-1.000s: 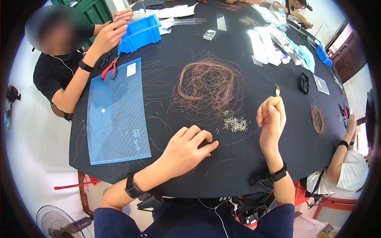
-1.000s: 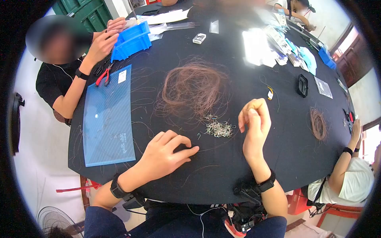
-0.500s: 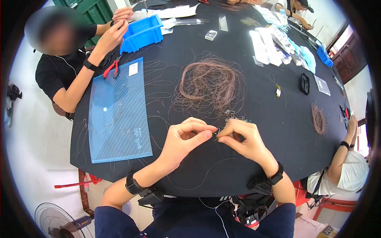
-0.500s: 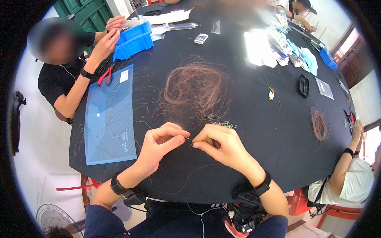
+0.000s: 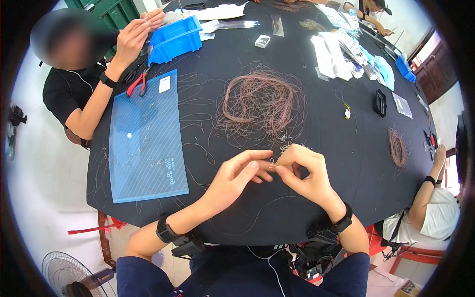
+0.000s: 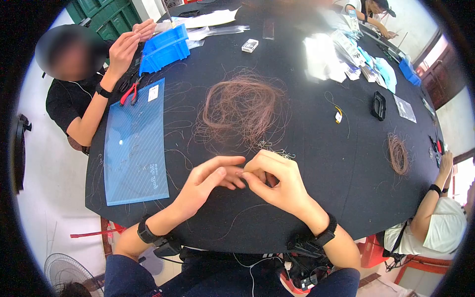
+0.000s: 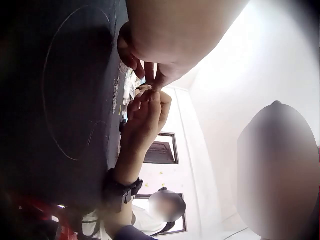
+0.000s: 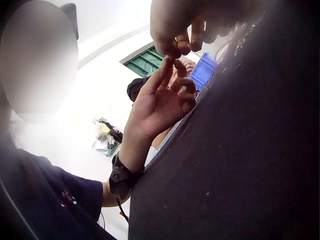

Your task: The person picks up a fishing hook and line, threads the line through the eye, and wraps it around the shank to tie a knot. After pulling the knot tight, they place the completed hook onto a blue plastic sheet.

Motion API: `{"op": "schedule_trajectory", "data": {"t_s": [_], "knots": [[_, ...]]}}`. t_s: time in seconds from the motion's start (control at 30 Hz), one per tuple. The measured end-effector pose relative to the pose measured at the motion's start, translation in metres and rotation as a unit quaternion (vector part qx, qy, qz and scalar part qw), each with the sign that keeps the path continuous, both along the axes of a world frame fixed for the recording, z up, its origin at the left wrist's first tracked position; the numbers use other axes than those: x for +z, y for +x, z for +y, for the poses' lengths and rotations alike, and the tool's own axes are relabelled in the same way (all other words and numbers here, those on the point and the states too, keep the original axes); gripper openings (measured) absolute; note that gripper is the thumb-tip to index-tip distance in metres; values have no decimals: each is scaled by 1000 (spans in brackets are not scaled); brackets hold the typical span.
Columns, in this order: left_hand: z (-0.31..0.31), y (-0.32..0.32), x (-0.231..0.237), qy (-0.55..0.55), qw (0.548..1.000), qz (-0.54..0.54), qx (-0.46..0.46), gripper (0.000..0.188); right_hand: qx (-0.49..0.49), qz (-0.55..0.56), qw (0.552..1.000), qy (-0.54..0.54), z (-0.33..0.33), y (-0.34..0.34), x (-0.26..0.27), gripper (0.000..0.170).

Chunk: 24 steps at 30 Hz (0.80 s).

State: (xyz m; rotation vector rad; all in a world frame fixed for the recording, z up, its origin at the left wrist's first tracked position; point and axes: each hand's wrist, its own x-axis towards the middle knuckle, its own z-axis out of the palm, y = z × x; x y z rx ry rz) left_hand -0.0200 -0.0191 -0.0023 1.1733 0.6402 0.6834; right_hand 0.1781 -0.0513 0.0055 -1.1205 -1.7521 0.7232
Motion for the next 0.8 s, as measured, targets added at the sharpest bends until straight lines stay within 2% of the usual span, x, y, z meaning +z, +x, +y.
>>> {"op": "schedule_trajectory", "data": {"t_s": [0.03, 0.07, 0.17, 0.27, 0.47, 0.67, 0.8], "knots": [[0, -1, 0, -38, 999, -20, -29, 32, -2, 2, 1000, 3, 0, 1, 0, 9], [-1, 1, -3, -5, 999, -23, -39, 35, 0, 1, 1000, -2, 1, 1, 0, 9], [1, -3, -1, -17, 1000, 5, -12, 31, 8, 0, 1000, -17, 0, 0, 2, 8], [0, -2, 8, 83, 988, 128, -9, 23, 18, 3, 999, -34, -1, -2, 3, 8], [-2, -4, 12, 197, 963, 179, 43, 14, 32, -15, 999, -36, -3, -4, 4, 9], [-3, 0, 4, 91, 986, 129, 61, 14, 45, -88, 995, 21, -3, -4, 10, 11], [-2, -2, 6, 109, 982, 145, 57, 13, 55, -91, 994, 1, -4, -2, 11, 11]]}}
